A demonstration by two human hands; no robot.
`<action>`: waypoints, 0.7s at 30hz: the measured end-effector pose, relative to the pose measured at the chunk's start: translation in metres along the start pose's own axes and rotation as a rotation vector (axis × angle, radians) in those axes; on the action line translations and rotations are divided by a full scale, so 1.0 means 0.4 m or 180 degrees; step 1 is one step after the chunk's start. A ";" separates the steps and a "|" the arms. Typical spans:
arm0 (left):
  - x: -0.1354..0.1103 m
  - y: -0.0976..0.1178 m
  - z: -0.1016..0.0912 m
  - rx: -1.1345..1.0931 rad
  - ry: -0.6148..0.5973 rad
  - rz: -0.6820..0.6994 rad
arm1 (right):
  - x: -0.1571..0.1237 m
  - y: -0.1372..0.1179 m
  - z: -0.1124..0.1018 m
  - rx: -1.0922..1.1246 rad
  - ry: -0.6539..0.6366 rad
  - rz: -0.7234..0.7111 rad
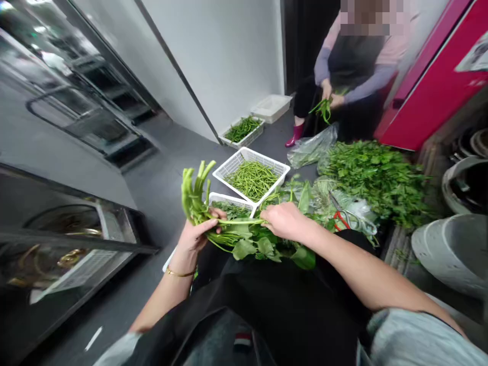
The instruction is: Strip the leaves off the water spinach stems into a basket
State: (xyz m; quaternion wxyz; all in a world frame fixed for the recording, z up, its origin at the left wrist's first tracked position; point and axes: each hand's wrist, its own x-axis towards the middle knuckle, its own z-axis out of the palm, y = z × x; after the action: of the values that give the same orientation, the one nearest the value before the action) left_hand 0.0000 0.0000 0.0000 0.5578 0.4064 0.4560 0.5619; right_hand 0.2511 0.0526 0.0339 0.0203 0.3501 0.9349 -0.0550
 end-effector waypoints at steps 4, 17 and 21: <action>0.016 -0.029 0.006 0.0013 0.0388 -0.0102 | 0.003 0.003 0.034 -0.0065 0.0090 0.0294; 0.040 0.001 -0.055 -0.0185 0.0752 -0.0188 | -0.270 0.161 -0.086 0.1115 0.2145 0.0891; 0.033 0.008 -0.049 -0.0285 0.0658 -0.0111 | -0.118 0.107 -0.001 0.0183 0.1258 -0.0027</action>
State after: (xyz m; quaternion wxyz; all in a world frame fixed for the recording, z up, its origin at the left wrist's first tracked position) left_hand -0.0203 0.0120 -0.0026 0.5351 0.3130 0.4924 0.6110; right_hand 0.3145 0.0539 0.0342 -0.1738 0.3506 0.9202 -0.0120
